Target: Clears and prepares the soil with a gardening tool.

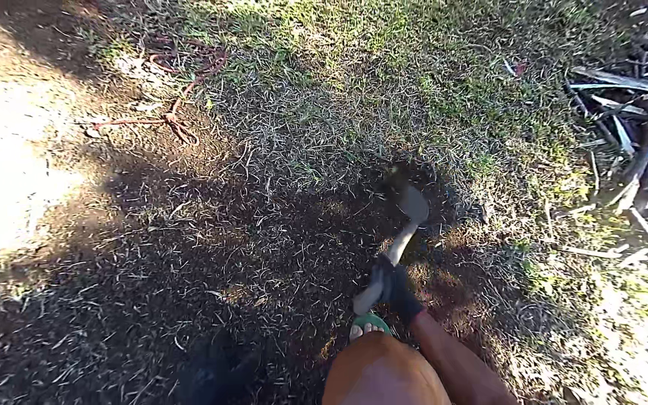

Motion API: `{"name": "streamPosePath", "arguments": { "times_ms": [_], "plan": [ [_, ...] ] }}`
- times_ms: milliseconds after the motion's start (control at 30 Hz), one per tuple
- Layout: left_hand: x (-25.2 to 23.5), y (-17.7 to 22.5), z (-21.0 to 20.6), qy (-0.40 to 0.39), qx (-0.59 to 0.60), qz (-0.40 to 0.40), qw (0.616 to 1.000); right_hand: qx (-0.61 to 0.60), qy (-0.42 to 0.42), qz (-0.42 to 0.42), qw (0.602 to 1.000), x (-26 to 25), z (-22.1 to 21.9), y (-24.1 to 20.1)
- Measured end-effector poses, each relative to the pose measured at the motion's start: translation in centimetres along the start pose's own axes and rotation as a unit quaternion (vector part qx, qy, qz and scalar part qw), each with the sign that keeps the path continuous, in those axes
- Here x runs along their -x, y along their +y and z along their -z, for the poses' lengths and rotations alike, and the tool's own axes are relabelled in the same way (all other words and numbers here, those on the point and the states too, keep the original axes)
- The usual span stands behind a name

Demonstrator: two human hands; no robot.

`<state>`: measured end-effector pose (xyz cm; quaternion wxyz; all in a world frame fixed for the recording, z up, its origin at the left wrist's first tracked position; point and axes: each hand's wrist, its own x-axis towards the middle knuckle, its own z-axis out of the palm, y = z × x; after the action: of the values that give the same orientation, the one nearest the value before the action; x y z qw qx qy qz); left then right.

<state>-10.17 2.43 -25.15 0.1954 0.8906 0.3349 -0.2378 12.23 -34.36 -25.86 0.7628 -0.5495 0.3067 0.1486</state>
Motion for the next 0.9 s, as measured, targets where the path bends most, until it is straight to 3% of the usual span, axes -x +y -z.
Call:
{"name": "streamPosePath", "arguments": {
  "times_ms": [133,267,367,467,567,667,767,833,900],
  "plan": [
    [0.1,0.5,1.6,-0.075,-0.085,0.03,0.993,0.082,0.0,0.008,0.997,2.4,2.2,-3.6],
    [0.8,2.3,-0.3,-0.053,-0.08,0.079,0.992,-0.068,0.05,0.111,0.99,-0.3,0.5,-7.7],
    [0.8,2.8,-1.1,-0.033,-0.079,0.089,0.992,-0.129,0.036,0.121,0.984,-3.3,-2.9,-6.8],
    [1.0,2.6,-1.0,-0.027,-0.074,0.085,0.993,0.007,-0.074,0.026,0.997,-2.3,-4.7,-1.9],
    [1.1,2.4,-1.4,-0.009,-0.055,0.07,0.996,0.155,-0.131,-0.026,0.979,1.3,-4.5,-2.1],
    [1.1,2.1,-1.6,-0.006,-0.051,0.069,0.996,0.166,-0.094,0.053,0.98,2.3,-4.3,-4.6],
    [1.1,2.3,-1.3,-0.009,-0.047,0.069,0.997,0.069,0.002,0.159,0.985,-1.3,-4.6,-7.8],
    [1.1,2.3,-1.5,-0.008,-0.048,0.07,0.996,-0.011,0.058,0.169,0.984,-4.4,-5.2,-8.6],
    [0.8,2.2,-1.8,0.002,-0.052,0.067,0.996,-0.008,0.044,0.125,0.991,-6.1,-5.8,-7.6]
  ]
}}
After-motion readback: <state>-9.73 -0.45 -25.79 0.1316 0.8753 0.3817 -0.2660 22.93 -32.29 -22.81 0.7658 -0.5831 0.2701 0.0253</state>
